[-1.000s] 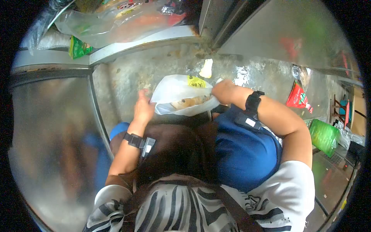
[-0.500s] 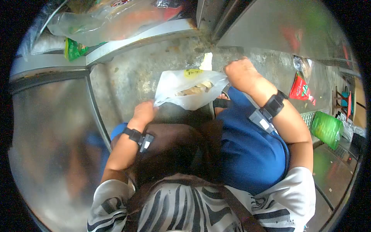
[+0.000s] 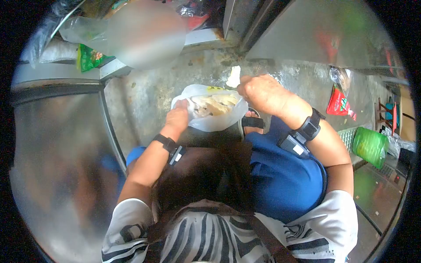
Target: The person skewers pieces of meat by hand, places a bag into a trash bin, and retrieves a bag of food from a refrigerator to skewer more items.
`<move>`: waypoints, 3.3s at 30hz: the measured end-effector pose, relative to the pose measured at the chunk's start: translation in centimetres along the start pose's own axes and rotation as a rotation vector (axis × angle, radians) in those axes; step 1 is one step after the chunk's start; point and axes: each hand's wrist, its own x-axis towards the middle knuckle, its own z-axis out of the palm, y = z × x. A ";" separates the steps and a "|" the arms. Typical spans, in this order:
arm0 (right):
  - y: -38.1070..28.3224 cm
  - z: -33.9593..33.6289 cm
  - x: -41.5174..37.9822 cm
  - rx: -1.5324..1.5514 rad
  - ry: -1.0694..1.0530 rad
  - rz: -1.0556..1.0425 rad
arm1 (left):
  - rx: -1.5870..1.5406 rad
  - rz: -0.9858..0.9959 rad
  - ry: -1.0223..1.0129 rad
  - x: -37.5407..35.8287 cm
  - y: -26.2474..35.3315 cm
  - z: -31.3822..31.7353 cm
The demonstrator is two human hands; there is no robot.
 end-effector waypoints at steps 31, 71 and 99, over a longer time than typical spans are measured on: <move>-4.9 -0.1 4.1 0.530 0.068 -0.308 | -0.606 0.665 0.428 0.3 7.5 -4.7; -0.3 13.9 12.4 0.892 -0.053 -0.082 | -0.273 0.799 0.789 -1.1 3.7 -4.2; 5.7 15.4 7.7 0.599 0.048 0.245 | -1.942 -0.314 0.396 -2.7 -1.5 0.6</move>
